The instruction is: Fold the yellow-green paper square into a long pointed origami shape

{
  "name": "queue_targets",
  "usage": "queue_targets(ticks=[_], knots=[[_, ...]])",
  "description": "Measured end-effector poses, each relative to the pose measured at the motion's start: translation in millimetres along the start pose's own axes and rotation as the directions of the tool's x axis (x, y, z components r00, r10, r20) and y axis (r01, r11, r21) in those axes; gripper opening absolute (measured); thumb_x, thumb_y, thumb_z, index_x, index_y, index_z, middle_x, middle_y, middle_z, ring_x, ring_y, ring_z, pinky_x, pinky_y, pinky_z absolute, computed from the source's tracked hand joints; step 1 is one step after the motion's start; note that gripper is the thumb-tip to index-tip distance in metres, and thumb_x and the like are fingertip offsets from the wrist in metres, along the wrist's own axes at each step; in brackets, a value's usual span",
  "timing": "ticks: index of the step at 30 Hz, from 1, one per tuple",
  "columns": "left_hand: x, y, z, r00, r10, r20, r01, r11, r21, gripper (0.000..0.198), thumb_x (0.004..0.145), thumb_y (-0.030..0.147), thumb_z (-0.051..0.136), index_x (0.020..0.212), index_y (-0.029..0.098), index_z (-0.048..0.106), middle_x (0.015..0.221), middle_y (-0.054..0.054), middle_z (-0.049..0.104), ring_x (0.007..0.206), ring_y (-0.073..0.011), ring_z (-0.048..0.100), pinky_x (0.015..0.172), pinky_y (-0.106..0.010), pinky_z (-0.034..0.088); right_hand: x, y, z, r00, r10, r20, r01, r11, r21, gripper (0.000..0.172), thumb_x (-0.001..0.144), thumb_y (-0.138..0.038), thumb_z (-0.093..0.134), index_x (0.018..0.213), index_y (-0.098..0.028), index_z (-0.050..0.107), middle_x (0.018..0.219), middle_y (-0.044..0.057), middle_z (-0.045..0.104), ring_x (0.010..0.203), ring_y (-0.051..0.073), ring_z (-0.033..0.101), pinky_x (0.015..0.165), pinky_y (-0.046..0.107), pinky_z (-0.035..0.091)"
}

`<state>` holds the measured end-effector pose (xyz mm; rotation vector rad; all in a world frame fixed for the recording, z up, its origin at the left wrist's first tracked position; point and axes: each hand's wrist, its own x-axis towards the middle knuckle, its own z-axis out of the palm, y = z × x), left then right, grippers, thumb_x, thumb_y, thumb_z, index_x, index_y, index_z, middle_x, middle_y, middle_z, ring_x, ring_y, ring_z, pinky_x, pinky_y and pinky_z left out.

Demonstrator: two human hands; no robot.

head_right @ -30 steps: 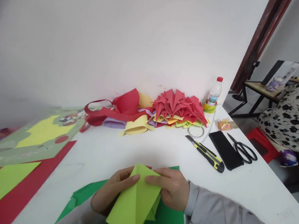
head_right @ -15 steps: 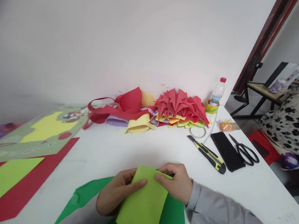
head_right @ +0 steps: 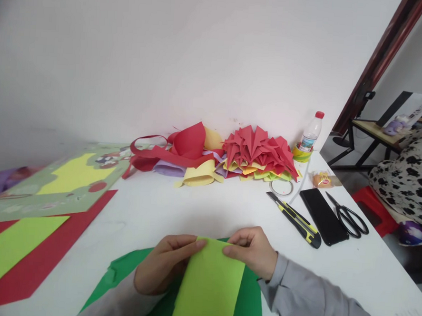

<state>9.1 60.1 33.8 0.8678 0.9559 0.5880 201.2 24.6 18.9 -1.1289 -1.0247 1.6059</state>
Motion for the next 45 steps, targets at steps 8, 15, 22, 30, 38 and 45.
queue_targets(ticks=[8, 15, 22, 30, 38, 45], knots=[[1.4, -0.3, -0.3, 1.0, 0.004, -0.026, -0.004, 1.0, 0.002, 0.045, 0.058, 0.055, 0.08, 0.059, 0.011, 0.067, 0.051, -0.002, 0.061, 0.047, -0.0127, 0.052, 0.048, -0.025, 0.038, -0.4, -1.0, -1.7, 0.998, 0.043, 0.048, -0.042, 0.999, -0.03, 0.042, 0.053, -0.046, 0.086, 0.065, -0.012, 0.064, 0.056, -0.002, 0.063, 0.046, 0.006, 0.051, 0.046, 0.019, 0.036], [-5.3, 5.8, 3.9, 1.0, 0.013, -0.025, -0.014, 0.998, -0.053, 0.056, 0.063, 0.067, 0.069, 0.066, 0.011, 0.071, 0.054, -0.005, 0.064, 0.051, -0.0169, 0.056, 0.051, -0.027, 0.041, -0.6, -1.3, -1.2, 1.0, 0.008, 0.018, -0.008, 1.0, -0.009, 0.043, 0.055, -0.048, 0.084, 0.066, -0.013, 0.063, 0.057, -0.002, 0.064, 0.046, 0.006, 0.052, 0.047, 0.02, 0.038], [-2.6, 3.0, -1.8, 0.986, 0.141, -0.084, -0.131, 0.984, 0.117, 0.04, 0.056, 0.051, 0.082, 0.062, 0.013, 0.071, 0.053, -0.001, 0.062, 0.051, -0.0122, 0.05, 0.05, -0.024, 0.037, -0.8, -1.2, -1.8, 1.0, -0.005, 0.017, 0.005, 1.0, -0.004, 0.042, 0.056, -0.047, 0.084, 0.067, -0.012, 0.064, 0.057, -0.002, 0.063, 0.047, 0.007, 0.051, 0.047, 0.02, 0.036], [1.2, -1.5, -5.9, 0.982, 0.163, -0.098, -0.15, 0.981, 0.124, 0.04, 0.057, 0.052, 0.081, 0.062, 0.013, 0.072, 0.051, -0.002, 0.06, 0.05, -0.0134, 0.05, 0.05, -0.025, 0.039, -0.7, -1.8, -1.6, 1.0, 0.002, 0.026, -0.002, 1.0, -0.012, 0.042, 0.055, -0.048, 0.084, 0.067, -0.013, 0.063, 0.056, -0.003, 0.061, 0.047, 0.007, 0.05, 0.047, 0.02, 0.036], [-4.0, 3.9, 0.6, 0.995, 0.095, -0.043, -0.087, 0.983, 0.161, 0.042, 0.057, 0.053, 0.081, 0.066, 0.013, 0.072, 0.058, -0.005, 0.067, 0.055, -0.0189, 0.059, 0.052, -0.027, 0.044, -0.5, -2.6, 1.0, 0.998, -0.052, -0.04, 0.051, 0.999, -0.016, 0.042, 0.058, -0.049, 0.082, 0.066, -0.013, 0.062, 0.058, -0.001, 0.064, 0.047, 0.008, 0.052, 0.048, 0.021, 0.038], [-5.7, 3.5, 2.0, 0.998, 0.029, 0.058, -0.033, 0.996, 0.084, 0.038, 0.058, 0.047, 0.083, 0.075, 0.013, 0.076, 0.064, -0.007, 0.071, 0.062, -0.0218, 0.064, 0.056, -0.029, 0.049, -0.6, -3.2, 1.5, 0.998, -0.048, -0.046, 0.048, 0.999, -0.007, 0.042, 0.057, -0.049, 0.083, 0.065, -0.013, 0.063, 0.056, -0.002, 0.064, 0.047, 0.007, 0.052, 0.048, 0.021, 0.037]])
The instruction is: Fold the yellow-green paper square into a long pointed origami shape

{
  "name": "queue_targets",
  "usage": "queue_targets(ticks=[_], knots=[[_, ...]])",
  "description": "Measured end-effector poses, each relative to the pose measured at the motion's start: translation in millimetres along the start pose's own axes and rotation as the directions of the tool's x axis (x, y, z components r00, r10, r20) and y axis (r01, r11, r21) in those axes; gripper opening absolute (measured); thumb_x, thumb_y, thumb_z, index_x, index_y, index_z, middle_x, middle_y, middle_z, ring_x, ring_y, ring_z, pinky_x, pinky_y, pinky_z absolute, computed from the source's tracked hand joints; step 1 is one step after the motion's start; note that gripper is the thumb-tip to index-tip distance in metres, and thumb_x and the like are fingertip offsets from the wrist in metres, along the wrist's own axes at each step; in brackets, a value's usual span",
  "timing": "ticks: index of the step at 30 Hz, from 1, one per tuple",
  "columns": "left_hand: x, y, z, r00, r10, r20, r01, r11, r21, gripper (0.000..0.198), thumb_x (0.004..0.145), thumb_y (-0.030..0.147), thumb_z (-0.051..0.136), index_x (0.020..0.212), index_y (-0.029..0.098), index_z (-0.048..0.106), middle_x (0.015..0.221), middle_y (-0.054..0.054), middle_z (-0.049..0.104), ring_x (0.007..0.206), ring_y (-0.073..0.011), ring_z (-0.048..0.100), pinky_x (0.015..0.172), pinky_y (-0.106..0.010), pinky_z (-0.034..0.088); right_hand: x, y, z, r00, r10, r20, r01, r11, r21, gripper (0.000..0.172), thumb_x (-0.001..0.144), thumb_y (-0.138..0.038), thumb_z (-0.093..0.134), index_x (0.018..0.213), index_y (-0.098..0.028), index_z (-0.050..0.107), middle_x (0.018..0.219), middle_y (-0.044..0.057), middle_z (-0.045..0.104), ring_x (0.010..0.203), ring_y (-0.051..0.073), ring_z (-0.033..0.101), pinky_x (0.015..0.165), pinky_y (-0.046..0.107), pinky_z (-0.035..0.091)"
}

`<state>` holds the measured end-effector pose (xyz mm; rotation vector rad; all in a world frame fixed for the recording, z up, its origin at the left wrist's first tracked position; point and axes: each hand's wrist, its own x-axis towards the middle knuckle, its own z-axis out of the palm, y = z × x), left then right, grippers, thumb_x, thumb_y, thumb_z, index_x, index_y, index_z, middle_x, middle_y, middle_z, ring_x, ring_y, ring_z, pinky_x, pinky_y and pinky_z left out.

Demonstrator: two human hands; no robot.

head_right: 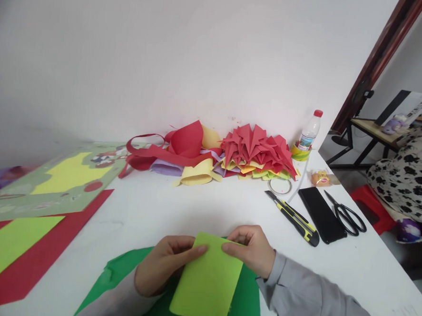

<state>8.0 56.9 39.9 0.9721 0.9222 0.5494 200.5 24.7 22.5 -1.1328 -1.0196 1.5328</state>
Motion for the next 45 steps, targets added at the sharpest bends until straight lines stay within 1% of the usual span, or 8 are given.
queue_targets(ticks=[7, 13, 18, 21, 25, 33, 37, 45], knots=[[5.0, -5.3, -4.6, 0.999, -0.035, -0.013, 0.034, 0.999, -0.008, 0.043, 0.056, 0.049, 0.083, 0.075, 0.012, 0.076, 0.062, -0.008, 0.07, 0.06, -0.0224, 0.064, 0.055, -0.03, 0.049, 1.4, 0.9, -0.9, 1.0, 0.008, -0.001, -0.008, 1.0, 0.003, 0.041, 0.055, -0.047, 0.085, 0.065, -0.014, 0.062, 0.054, -0.003, 0.062, 0.047, 0.007, 0.05, 0.047, 0.021, 0.036], [6.6, -8.9, -4.8, 0.999, 0.01, -0.034, -0.011, 1.0, -0.023, 0.04, 0.059, 0.05, 0.082, 0.074, 0.013, 0.075, 0.061, -0.007, 0.07, 0.058, -0.0204, 0.062, 0.053, -0.028, 0.047, 1.2, -0.8, -1.6, 1.0, -0.021, 0.015, 0.021, 1.0, -0.018, 0.041, 0.059, -0.05, 0.082, 0.066, -0.014, 0.063, 0.056, -0.003, 0.061, 0.047, 0.007, 0.048, 0.048, 0.021, 0.035], [0.8, -6.9, 1.0, 1.0, 0.013, 0.002, -0.013, 0.995, 0.102, 0.043, 0.06, 0.054, 0.078, 0.07, 0.012, 0.073, 0.061, -0.006, 0.068, 0.053, -0.0153, 0.054, 0.05, -0.026, 0.039, 3.3, -6.2, -3.5, 0.996, 0.047, 0.076, -0.048, 0.999, 0.015, 0.046, 0.065, -0.057, 0.076, 0.07, -0.012, 0.066, 0.056, -0.002, 0.06, 0.047, 0.006, 0.047, 0.045, 0.019, 0.032], [-2.8, -6.5, 7.8, 0.996, -0.025, 0.08, 0.008, 0.98, 0.201, 0.05, 0.058, 0.06, 0.076, 0.064, 0.011, 0.071, 0.055, -0.002, 0.06, 0.05, -0.0113, 0.046, 0.049, -0.023, 0.032, 4.0, -5.5, -2.0, 0.983, 0.089, 0.159, -0.084, 0.996, -0.034, 0.047, 0.061, -0.057, 0.078, 0.074, -0.013, 0.067, 0.057, -0.002, 0.061, 0.048, 0.007, 0.049, 0.046, 0.019, 0.035], [-5.7, -8.3, 15.8, 0.995, -0.03, 0.097, 0.002, 0.961, 0.275, 0.056, 0.055, 0.067, 0.073, 0.057, 0.011, 0.066, 0.05, 0.001, 0.05, 0.049, -0.009, 0.038, 0.047, -0.022, 0.025, 3.5, 0.4, 0.2, 0.976, 0.084, 0.199, -0.07, 0.995, -0.072, 0.046, 0.058, -0.054, 0.08, 0.073, -0.013, 0.067, 0.061, -0.002, 0.062, 0.05, 0.006, 0.05, 0.051, 0.021, 0.037], [-5.5, -16.6, 19.0, 0.984, -0.085, 0.155, 0.058, 0.984, 0.17, 0.053, 0.05, 0.058, 0.08, 0.072, 0.011, 0.068, 0.067, -0.005, 0.067, 0.06, -0.0164, 0.055, 0.056, -0.026, 0.039, 2.8, -1.1, -1.7, 0.989, 0.049, 0.141, -0.034, 0.994, -0.107, 0.044, 0.062, -0.055, 0.078, 0.071, -0.013, 0.066, 0.058, -0.002, 0.06, 0.049, 0.007, 0.05, 0.049, 0.021, 0.037], [-3.3, -19.5, 18.0, 0.984, -0.089, 0.155, 0.061, 0.982, 0.179, 0.055, 0.052, 0.061, 0.077, 0.073, 0.011, 0.066, 0.062, -0.002, 0.063, 0.056, -0.0138, 0.051, 0.053, -0.024, 0.035, 3.1, -1.1, -1.9, 0.99, 0.049, 0.133, -0.034, 0.993, -0.116, 0.043, 0.063, -0.054, 0.077, 0.068, -0.013, 0.066, 0.054, -0.003, 0.058, 0.045, 0.007, 0.046, 0.045, 0.02, 0.035], [-1.2, -17.1, 15.0, 0.997, -0.024, 0.075, -0.003, 0.937, 0.348, 0.053, 0.058, 0.068, 0.064, 0.052, 0.018, 0.047, 0.047, 0.006, 0.04, 0.045, -0.0091, 0.035, 0.044, -0.023, 0.022, 4.7, -2.1, -3.5, 0.999, -0.01, 0.051, 0.012, 0.999, -0.037, 0.039, 0.06, -0.05, 0.081, 0.065, -0.014, 0.066, 0.055, -0.003, 0.061, 0.046, 0.007, 0.049, 0.046, 0.02, 0.037]])
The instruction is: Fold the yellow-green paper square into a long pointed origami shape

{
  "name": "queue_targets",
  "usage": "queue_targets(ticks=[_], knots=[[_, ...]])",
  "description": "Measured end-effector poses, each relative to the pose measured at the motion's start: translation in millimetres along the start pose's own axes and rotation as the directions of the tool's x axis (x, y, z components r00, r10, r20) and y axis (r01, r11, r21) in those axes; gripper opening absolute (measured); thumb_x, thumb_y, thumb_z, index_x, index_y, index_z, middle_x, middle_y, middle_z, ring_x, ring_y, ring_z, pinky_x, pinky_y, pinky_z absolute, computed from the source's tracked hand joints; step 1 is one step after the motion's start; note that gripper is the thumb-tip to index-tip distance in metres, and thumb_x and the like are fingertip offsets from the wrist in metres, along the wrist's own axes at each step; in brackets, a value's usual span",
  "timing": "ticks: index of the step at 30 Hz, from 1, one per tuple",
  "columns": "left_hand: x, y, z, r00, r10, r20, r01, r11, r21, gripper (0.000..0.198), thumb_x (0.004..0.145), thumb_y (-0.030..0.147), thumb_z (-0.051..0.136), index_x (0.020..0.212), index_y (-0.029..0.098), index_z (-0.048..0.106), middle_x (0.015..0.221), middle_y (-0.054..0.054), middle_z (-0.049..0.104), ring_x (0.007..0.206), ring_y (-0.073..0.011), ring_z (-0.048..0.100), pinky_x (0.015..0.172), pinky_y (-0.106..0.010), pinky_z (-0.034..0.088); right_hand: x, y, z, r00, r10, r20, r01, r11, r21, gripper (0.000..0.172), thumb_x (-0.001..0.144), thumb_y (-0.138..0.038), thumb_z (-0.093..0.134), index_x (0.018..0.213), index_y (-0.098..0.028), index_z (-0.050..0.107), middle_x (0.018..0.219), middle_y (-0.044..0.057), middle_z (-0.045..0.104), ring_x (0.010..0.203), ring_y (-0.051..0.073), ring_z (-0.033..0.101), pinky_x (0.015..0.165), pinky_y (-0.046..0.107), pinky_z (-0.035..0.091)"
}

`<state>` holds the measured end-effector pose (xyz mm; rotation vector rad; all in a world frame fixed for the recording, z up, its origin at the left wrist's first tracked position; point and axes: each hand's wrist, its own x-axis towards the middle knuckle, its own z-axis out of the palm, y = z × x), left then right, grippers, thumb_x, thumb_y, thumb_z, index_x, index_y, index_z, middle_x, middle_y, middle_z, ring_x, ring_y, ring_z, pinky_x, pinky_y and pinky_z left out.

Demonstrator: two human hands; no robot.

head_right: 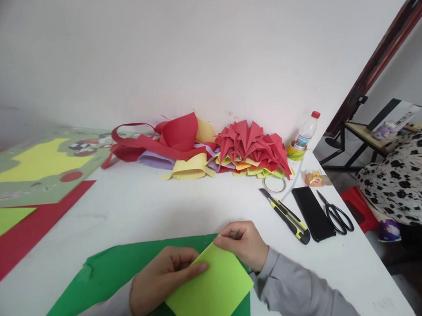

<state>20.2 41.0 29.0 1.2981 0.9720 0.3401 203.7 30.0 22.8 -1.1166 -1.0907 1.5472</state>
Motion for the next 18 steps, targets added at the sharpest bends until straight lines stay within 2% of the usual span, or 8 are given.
queue_targets(ticks=[4, 7, 11, 15, 18], knots=[[1.2, 2.3, 0.8, 0.999, 0.007, -0.048, -0.005, 0.999, 0.038, 0.046, 0.061, 0.062, 0.062, 0.056, 0.017, 0.053, 0.049, 0.004, 0.044, 0.048, -0.0109, 0.038, 0.046, -0.024, 0.024, -0.2, -0.4, -0.3, 1.0, 0.001, -0.026, -0.001, 1.0, 0.017, 0.037, 0.06, -0.047, 0.082, 0.065, -0.014, 0.066, 0.055, -0.002, 0.062, 0.045, 0.008, 0.05, 0.046, 0.021, 0.038], [0.8, 5.4, -1.4, 0.992, 0.026, -0.125, -0.021, 0.999, 0.043, 0.042, 0.06, 0.057, 0.064, 0.058, 0.015, 0.057, 0.05, 0.003, 0.046, 0.05, -0.0115, 0.039, 0.048, -0.024, 0.026, 1.9, -0.6, -3.3, 0.993, -0.027, -0.118, 0.034, 0.998, 0.056, 0.035, 0.059, -0.045, 0.083, 0.062, -0.014, 0.066, 0.052, -0.002, 0.062, 0.044, 0.007, 0.05, 0.045, 0.02, 0.038], [-1.4, 6.6, -6.0, 0.96, 0.119, -0.252, -0.113, 0.993, 0.039, 0.034, 0.061, 0.049, 0.069, 0.059, 0.015, 0.063, 0.051, 0.003, 0.05, 0.052, -0.0113, 0.041, 0.05, -0.023, 0.031, 5.6, 0.0, -8.1, 0.969, -0.094, -0.229, 0.116, 0.99, 0.083, 0.032, 0.058, -0.042, 0.084, 0.062, -0.014, 0.068, 0.051, -0.003, 0.062, 0.043, 0.006, 0.049, 0.044, 0.018, 0.038], [-2.7, 3.9, -5.1, 0.918, 0.194, -0.347, -0.208, 0.978, -0.004, 0.025, 0.062, 0.042, 0.071, 0.063, 0.016, 0.069, 0.056, 0.002, 0.058, 0.054, -0.0124, 0.047, 0.051, -0.022, 0.036, 6.0, -0.9, -8.4, 0.969, -0.116, -0.218, 0.138, 0.986, 0.093, 0.029, 0.058, -0.039, 0.085, 0.064, -0.015, 0.07, 0.054, -0.002, 0.065, 0.045, 0.007, 0.053, 0.046, 0.019, 0.041], [-2.6, 2.5, -3.3, 0.899, 0.222, -0.378, -0.244, 0.97, -0.012, 0.022, 0.062, 0.039, 0.072, 0.064, 0.017, 0.07, 0.057, 0.001, 0.061, 0.054, -0.0127, 0.05, 0.05, -0.021, 0.039, 5.1, -1.8, -7.4, 0.978, -0.103, -0.182, 0.122, 0.988, 0.093, 0.027, 0.058, -0.037, 0.086, 0.066, -0.015, 0.071, 0.056, -0.001, 0.066, 0.047, 0.009, 0.055, 0.047, 0.02, 0.043]])
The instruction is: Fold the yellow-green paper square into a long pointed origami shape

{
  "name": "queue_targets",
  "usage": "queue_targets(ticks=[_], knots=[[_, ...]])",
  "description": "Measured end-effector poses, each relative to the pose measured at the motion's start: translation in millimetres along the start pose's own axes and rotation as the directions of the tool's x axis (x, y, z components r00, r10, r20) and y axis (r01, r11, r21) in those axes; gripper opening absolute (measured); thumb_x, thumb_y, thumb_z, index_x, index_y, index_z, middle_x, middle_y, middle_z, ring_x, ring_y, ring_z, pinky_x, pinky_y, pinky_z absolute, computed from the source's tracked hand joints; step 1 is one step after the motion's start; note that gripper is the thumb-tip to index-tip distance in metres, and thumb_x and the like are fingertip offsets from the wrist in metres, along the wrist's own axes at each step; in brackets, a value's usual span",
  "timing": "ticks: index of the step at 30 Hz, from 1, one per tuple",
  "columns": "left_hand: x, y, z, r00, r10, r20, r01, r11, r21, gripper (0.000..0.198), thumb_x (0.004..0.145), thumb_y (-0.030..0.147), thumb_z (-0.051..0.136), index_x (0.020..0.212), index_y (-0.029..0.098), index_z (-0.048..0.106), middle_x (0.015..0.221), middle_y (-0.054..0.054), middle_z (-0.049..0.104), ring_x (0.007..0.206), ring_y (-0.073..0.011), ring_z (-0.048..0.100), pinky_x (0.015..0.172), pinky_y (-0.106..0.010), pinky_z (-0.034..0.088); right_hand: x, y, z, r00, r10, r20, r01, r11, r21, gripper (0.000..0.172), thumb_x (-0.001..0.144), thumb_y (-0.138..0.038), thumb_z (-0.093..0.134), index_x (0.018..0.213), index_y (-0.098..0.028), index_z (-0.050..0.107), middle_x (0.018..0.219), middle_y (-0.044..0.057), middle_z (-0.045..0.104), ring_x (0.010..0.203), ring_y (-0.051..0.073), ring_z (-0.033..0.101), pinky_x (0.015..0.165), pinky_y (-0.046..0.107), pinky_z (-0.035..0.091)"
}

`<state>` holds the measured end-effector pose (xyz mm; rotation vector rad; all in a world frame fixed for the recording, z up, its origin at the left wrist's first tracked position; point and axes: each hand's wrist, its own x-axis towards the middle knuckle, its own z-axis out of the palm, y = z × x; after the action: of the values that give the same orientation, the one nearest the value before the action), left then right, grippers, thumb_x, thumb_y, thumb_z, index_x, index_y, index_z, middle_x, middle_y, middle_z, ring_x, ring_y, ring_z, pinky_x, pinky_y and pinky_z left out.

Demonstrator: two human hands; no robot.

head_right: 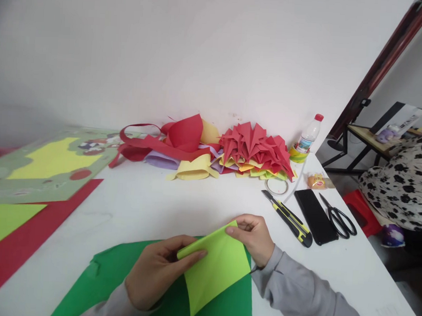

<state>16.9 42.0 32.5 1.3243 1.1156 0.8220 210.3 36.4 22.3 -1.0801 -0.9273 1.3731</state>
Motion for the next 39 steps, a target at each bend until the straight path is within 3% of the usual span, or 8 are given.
queue_targets(ticks=[6, 15, 24, 32, 39], knots=[[0.5, 1.1, -2.9, 0.998, 0.053, 0.046, -0.052, 0.998, -0.024, 0.026, 0.07, 0.043, 0.068, 0.076, 0.019, 0.074, 0.068, -0.002, 0.071, 0.061, -0.016, 0.058, 0.054, -0.022, 0.045, 1.0, 3.4, -1.9, 1.0, 0.0, -0.011, 0.0, 0.999, 0.041, 0.024, 0.058, -0.033, 0.086, 0.066, -0.016, 0.071, 0.058, -0.001, 0.068, 0.049, 0.009, 0.058, 0.049, 0.02, 0.046], [-5.0, 6.5, -0.9, 0.991, 0.135, -0.025, -0.13, 0.983, 0.127, 0.03, 0.079, 0.043, 0.058, 0.08, 0.019, 0.077, 0.061, 0.0, 0.064, 0.058, -0.0147, 0.05, 0.053, -0.023, 0.039, 2.0, 7.7, -3.2, 1.0, 0.002, -0.022, 0.0, 0.998, 0.066, 0.023, 0.059, -0.033, 0.085, 0.066, -0.015, 0.072, 0.058, 0.0, 0.069, 0.048, 0.009, 0.057, 0.05, 0.02, 0.045], [-0.9, -0.6, -1.4, 0.992, 0.101, -0.077, -0.092, 0.99, 0.109, 0.037, 0.071, 0.053, 0.064, 0.069, 0.018, 0.074, 0.059, -0.001, 0.064, 0.056, -0.0153, 0.05, 0.051, -0.024, 0.039, 1.5, 5.6, -1.2, 0.999, 0.002, -0.032, 0.0, 0.998, 0.061, 0.022, 0.059, -0.032, 0.085, 0.064, -0.016, 0.072, 0.057, 0.0, 0.068, 0.047, 0.009, 0.057, 0.049, 0.02, 0.045], [-2.7, 5.1, -1.3, 0.991, 0.106, -0.083, -0.1, 0.992, 0.071, 0.027, 0.072, 0.044, 0.067, 0.074, 0.019, 0.077, 0.062, -0.001, 0.068, 0.058, -0.0155, 0.053, 0.052, -0.023, 0.041, 1.2, 3.8, -0.3, 1.0, -0.006, -0.024, 0.008, 0.998, 0.061, 0.022, 0.059, -0.033, 0.085, 0.065, -0.016, 0.072, 0.057, 0.0, 0.069, 0.048, 0.009, 0.057, 0.049, 0.019, 0.045], [-2.8, 5.1, -0.8, 0.992, 0.053, -0.112, -0.059, 0.997, -0.049, 0.023, 0.066, 0.042, 0.073, 0.074, 0.021, 0.078, 0.07, -0.002, 0.074, 0.069, -0.0209, 0.063, 0.063, -0.026, 0.051, 0.8, 2.4, 0.8, 0.999, 0.003, -0.046, 0.0, 0.998, 0.062, 0.025, 0.057, -0.035, 0.086, 0.066, -0.016, 0.073, 0.059, 0.001, 0.069, 0.049, 0.01, 0.058, 0.051, 0.021, 0.046]])
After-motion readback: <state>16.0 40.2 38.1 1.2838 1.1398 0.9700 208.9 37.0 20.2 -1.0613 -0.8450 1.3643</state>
